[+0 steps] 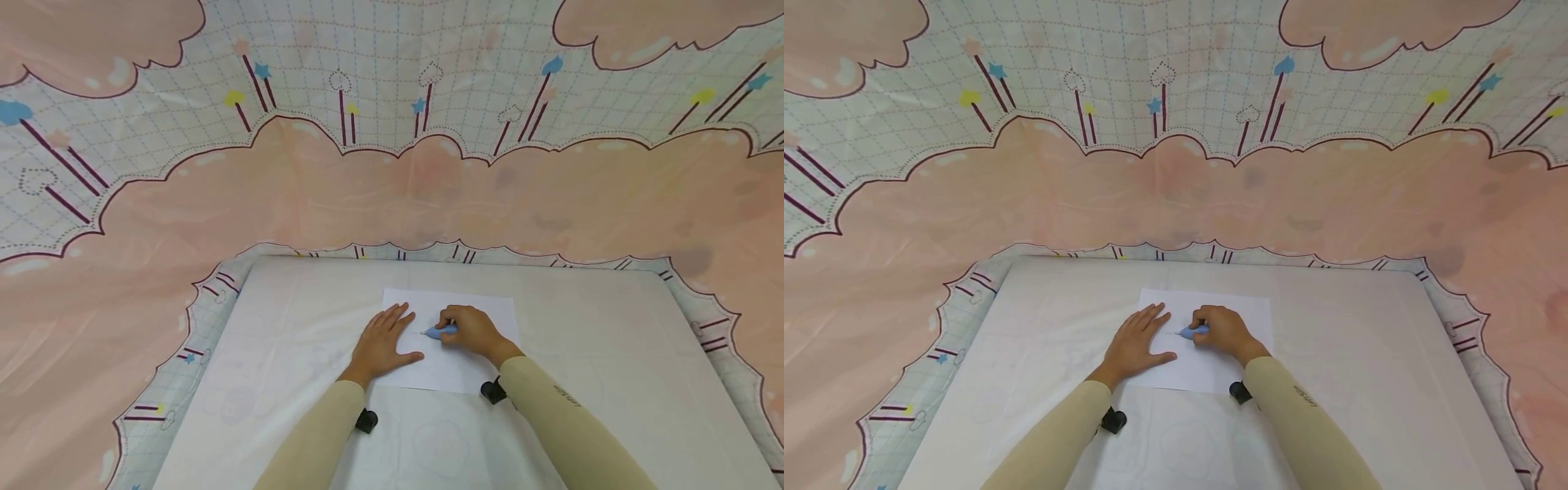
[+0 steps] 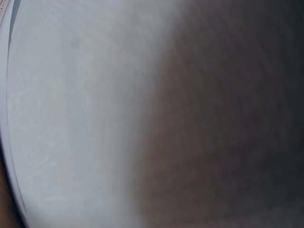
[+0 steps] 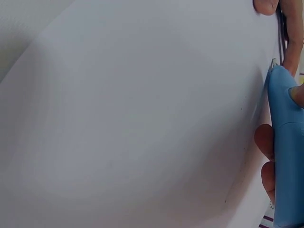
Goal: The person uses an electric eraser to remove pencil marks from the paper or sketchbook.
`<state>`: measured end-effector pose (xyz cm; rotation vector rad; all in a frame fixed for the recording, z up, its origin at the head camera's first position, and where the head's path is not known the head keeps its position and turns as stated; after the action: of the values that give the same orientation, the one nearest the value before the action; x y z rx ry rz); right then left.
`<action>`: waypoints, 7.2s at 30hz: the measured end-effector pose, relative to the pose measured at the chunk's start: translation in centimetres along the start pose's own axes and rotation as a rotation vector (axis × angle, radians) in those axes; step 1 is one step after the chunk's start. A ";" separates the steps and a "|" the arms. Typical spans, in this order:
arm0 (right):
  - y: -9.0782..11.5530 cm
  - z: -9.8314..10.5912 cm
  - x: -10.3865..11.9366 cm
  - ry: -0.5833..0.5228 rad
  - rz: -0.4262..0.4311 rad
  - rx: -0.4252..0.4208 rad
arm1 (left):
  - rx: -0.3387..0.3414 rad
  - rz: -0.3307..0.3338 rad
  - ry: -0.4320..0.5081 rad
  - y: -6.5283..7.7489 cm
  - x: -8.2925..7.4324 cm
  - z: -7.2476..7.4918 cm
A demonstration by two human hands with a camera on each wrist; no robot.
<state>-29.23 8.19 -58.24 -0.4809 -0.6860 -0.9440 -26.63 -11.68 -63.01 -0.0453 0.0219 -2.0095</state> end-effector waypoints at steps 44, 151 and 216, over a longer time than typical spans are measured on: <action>0.1 0.2 -0.2 0.009 -0.040 0.026 | 0.006 -0.009 0.033 0.2 -0.1 0.6; -0.3 -0.1 -0.1 0.064 -0.044 0.023 | -0.004 -0.003 0.012 0.1 -0.2 0.4; 5.7 5.1 -5.2 -0.306 -0.294 -0.292 | -0.022 -0.013 0.040 -0.8 -0.3 0.4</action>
<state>-28.13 17.35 -58.86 -0.8096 -0.9169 -1.2709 -27.19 -11.08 -62.63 -0.0189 0.0695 -2.0230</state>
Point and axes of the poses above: each hand's wrist, its own y-axis away from the middle knuckle, its own z-axis out of the back of the hand, x = y × z, the point moved 4 cm from there along -y, towards the middle knuckle, and after that the axes turned 14 degrees about -y, right-handed, at the moved point
